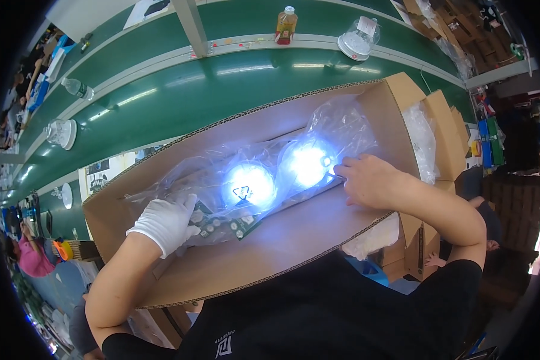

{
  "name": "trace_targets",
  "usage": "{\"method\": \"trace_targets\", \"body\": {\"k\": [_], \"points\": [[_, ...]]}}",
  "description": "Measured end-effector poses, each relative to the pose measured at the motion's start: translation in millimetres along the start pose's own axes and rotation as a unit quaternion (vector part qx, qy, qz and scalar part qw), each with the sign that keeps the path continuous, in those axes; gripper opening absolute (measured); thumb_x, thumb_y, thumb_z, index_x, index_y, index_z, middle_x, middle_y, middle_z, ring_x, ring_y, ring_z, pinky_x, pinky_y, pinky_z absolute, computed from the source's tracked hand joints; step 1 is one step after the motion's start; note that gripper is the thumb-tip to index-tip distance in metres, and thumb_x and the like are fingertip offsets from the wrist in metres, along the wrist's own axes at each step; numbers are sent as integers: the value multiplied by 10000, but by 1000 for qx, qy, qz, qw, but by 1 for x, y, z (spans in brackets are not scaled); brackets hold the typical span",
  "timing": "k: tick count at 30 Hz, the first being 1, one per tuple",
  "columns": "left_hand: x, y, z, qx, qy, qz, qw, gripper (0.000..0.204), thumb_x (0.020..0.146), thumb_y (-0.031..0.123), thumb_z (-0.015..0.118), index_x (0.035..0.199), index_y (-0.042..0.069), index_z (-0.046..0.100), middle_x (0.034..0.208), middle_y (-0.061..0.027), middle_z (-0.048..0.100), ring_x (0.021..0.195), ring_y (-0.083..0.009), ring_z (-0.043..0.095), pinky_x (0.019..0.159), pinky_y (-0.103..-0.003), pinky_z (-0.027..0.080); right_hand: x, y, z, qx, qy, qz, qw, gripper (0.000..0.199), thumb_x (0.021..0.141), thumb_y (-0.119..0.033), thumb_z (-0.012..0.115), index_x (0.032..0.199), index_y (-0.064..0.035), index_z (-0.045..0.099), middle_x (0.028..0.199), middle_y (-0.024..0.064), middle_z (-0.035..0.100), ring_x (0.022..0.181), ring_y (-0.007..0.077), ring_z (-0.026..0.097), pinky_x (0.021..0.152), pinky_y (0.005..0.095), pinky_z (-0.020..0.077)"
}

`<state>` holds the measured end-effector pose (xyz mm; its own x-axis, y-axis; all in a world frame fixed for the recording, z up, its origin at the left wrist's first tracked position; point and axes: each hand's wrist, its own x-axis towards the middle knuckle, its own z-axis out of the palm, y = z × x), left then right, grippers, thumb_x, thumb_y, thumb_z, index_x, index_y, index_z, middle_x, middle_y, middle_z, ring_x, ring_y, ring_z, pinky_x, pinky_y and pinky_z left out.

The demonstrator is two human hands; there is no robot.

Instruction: Pack decorative lighted cloches into cardboard boxes on an assembly line.

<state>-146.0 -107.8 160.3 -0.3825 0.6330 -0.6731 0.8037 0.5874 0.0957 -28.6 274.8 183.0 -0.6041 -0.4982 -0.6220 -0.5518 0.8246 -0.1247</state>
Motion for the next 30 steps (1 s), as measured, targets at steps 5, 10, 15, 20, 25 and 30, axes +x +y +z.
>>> {"method": "trace_targets", "body": {"k": [5,10,15,20,25,30], "points": [[-2,0,2,-8,4,2,1000,621,906,403,638,1331,-4,442,997,-244,669,811,-399,682,722,-475,539,-2,2,-5,-160,71,20,984,195,806,-224,663,743,-58,744,1127,64,599,1106,222,541,872,368,479],[3,-1,1,-10,13,10,1000,608,908,396,632,1321,-13,454,922,-246,673,809,-395,680,720,-472,532,5,8,7,-43,-15,-82,996,178,831,-188,625,811,-71,757,1205,69,610,1180,246,540,901,394,498],[2,-1,3,-3,12,5,1000,615,908,389,631,1337,-15,454,922,-237,674,807,-393,678,725,-467,533,20,10,-1,23,-81,-104,991,212,848,-205,619,833,-37,748,1188,70,614,1196,255,527,926,411,492],[1,-3,2,-14,2,-3,1000,609,909,392,627,1336,-11,466,1016,-236,665,835,-392,677,749,-466,533,26,4,-4,56,-88,-111,988,271,876,-228,598,909,4,733,1209,94,608,1213,276,527,927,412,498],[2,1,-4,-8,-40,-19,999,618,909,381,627,1364,-7,471,1197,-203,618,934,-372,668,811,-458,532,31,9,25,113,-126,-70,983,237,916,-236,595,962,-18,675,1117,118,610,1089,292,588,867,429,507],[4,-3,6,-16,-26,-20,999,626,901,365,638,1376,-6,470,1215,-195,606,997,-359,652,837,-446,528,16,-2,-69,199,36,-116,972,230,834,-121,676,1033,-24,613,1175,133,609,1070,303,607,894,448,500]]}}
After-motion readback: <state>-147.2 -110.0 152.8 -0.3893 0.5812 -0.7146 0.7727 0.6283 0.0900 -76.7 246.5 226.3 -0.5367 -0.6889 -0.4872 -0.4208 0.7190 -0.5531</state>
